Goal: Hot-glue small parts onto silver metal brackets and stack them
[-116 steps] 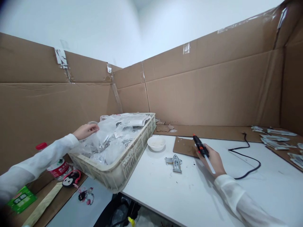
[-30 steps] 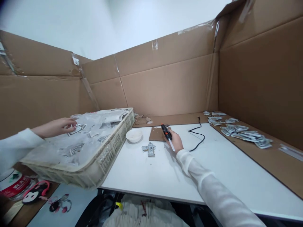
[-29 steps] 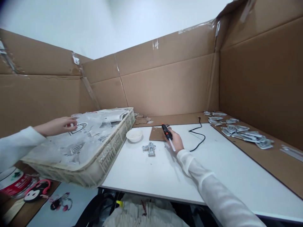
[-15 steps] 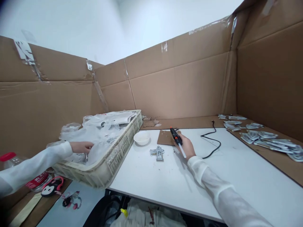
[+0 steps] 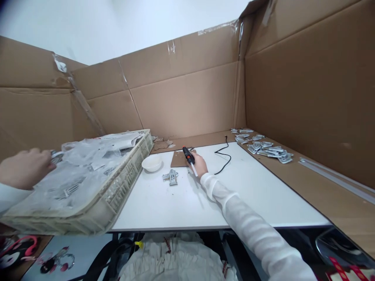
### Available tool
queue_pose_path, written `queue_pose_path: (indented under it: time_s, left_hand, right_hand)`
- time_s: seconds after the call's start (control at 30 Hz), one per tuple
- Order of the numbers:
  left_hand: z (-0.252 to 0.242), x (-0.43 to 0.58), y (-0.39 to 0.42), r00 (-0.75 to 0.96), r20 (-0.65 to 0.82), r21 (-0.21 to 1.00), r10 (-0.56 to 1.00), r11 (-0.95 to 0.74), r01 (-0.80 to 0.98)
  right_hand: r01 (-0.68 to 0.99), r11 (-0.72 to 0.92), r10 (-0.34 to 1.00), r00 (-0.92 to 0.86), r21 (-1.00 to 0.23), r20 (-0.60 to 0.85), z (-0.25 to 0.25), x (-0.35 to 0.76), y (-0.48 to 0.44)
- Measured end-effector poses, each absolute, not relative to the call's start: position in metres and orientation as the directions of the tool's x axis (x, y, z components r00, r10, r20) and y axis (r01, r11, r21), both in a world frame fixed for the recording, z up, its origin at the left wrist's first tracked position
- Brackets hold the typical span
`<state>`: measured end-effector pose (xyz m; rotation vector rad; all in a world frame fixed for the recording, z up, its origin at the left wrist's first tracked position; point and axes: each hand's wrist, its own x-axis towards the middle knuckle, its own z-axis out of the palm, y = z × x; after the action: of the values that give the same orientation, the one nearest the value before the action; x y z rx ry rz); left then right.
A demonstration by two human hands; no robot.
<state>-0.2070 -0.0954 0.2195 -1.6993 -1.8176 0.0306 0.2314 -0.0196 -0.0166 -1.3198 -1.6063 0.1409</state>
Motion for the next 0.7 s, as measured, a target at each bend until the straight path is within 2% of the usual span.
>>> queue_pose_path:
  time_s: [0.03, 0.07, 0.1, 0.17, 0.23, 0.3, 0.37, 0.47, 0.6, 0.63, 0.7]
  left_hand:
    - [0.224, -0.187, -0.102, 0.117, 0.478, -0.509, 0.871, 0.166, 0.845]
    - [0.223, -0.164, -0.108, 0.205, 0.457, -0.532, 0.866, 0.081, 0.843]
    - [0.217, -0.138, -0.114, 0.303, 0.387, -0.509, 0.871, -0.072, 0.858]
    - [0.192, -0.083, -0.119, 0.456, 0.115, -0.353, 0.883, -0.393, 0.849]
    - [0.152, -0.032, -0.118, 0.552, -0.19, -0.215, 0.812, -0.583, 0.784]
    - [0.108, 0.008, -0.112, 0.568, -0.383, -0.166, 0.728, -0.659, 0.734]
    - [0.074, 0.034, -0.104, 0.556, -0.464, -0.166, 0.69, -0.684, 0.71]
    - [0.059, 0.041, -0.095, 0.635, -0.343, -0.201, 0.692, -0.715, 0.67]
    - [0.107, -0.009, -0.088, 0.775, -0.053, -0.334, 0.63, -0.743, 0.58]
    - [0.125, -0.03, -0.083, 0.773, -0.004, -0.354, 0.635, -0.724, 0.592]
    - [0.158, -0.079, -0.071, 0.655, 0.095, -0.385, 0.749, -0.579, 0.718]
  right_hand:
    - [0.67, 0.393, 0.789, 0.106, -0.63, 0.605, -0.017, 0.232, -0.019]
    - [0.672, 0.39, 0.792, 0.104, -0.63, 0.602, -0.018, 0.232, -0.019]
    - [0.674, 0.386, 0.794, 0.104, -0.629, 0.599, -0.019, 0.232, -0.019]
    - [0.68, 0.386, 0.792, 0.104, -0.624, 0.602, -0.021, 0.233, -0.018]
    - [0.678, 0.405, 0.783, 0.089, -0.614, 0.616, -0.024, 0.234, -0.017]
    - [0.675, 0.425, 0.776, 0.071, -0.603, 0.627, -0.026, 0.235, -0.016]
    - [0.685, 0.423, 0.775, 0.067, -0.594, 0.629, -0.028, 0.237, -0.014]
    - [0.691, 0.417, 0.778, 0.065, -0.59, 0.625, -0.028, 0.236, -0.014]
    - [0.692, 0.416, 0.79, 0.045, -0.589, 0.611, -0.024, 0.231, -0.018]
    - [0.696, 0.41, 0.794, 0.044, -0.589, 0.606, -0.022, 0.23, -0.019]
    - [0.704, 0.4, 0.799, 0.046, -0.588, 0.599, -0.02, 0.228, -0.02]
